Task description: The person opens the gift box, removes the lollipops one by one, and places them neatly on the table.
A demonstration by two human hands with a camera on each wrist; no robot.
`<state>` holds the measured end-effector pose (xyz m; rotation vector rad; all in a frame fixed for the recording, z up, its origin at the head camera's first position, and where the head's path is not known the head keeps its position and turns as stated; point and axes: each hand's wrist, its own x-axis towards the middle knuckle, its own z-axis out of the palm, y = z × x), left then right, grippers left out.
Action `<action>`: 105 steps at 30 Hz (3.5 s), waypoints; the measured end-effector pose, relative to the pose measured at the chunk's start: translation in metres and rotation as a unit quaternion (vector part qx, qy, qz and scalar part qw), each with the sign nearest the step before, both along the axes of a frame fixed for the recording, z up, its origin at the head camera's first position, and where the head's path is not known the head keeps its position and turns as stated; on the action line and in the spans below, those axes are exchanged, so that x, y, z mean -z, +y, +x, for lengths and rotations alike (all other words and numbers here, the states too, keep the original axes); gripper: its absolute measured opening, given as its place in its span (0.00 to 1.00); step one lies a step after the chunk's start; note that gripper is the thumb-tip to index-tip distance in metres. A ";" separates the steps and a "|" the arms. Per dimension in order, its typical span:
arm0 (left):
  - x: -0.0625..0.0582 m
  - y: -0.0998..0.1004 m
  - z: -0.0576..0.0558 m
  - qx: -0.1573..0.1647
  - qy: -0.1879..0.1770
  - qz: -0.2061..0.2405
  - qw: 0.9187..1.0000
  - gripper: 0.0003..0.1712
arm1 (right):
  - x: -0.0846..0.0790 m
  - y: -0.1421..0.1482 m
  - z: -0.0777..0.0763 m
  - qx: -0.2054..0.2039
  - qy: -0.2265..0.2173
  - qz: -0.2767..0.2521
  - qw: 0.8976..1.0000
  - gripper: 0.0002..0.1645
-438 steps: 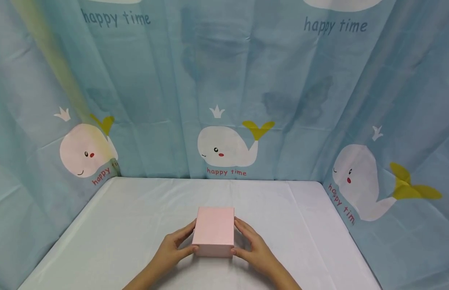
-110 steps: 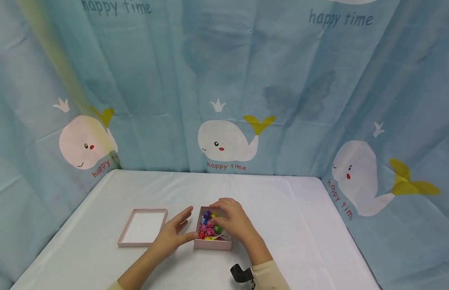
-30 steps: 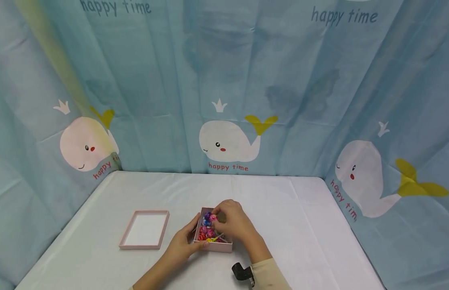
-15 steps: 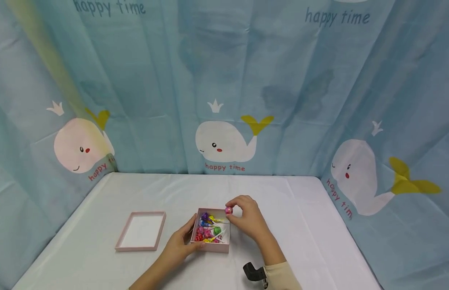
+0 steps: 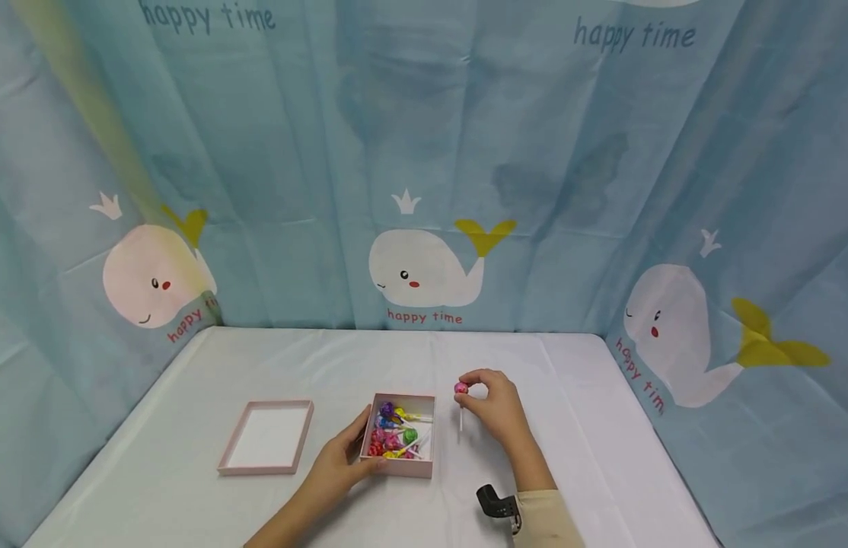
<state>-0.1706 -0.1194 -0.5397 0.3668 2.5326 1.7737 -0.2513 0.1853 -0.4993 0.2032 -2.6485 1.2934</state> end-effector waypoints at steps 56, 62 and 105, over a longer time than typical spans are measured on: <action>0.000 0.000 0.002 0.001 -0.005 0.015 1.000 0.59 | 0.037 0.000 -0.012 0.011 -0.002 0.039 0.999 0.18; 0.002 -0.001 0.002 0.003 -0.006 0.016 1.000 0.60 | 0.027 0.001 -0.009 -0.003 0.012 0.030 0.999 0.17; 0.001 -0.004 0.001 0.023 0.002 0.023 0.999 0.59 | -0.012 -0.103 -0.003 -0.240 0.019 0.171 0.955 0.15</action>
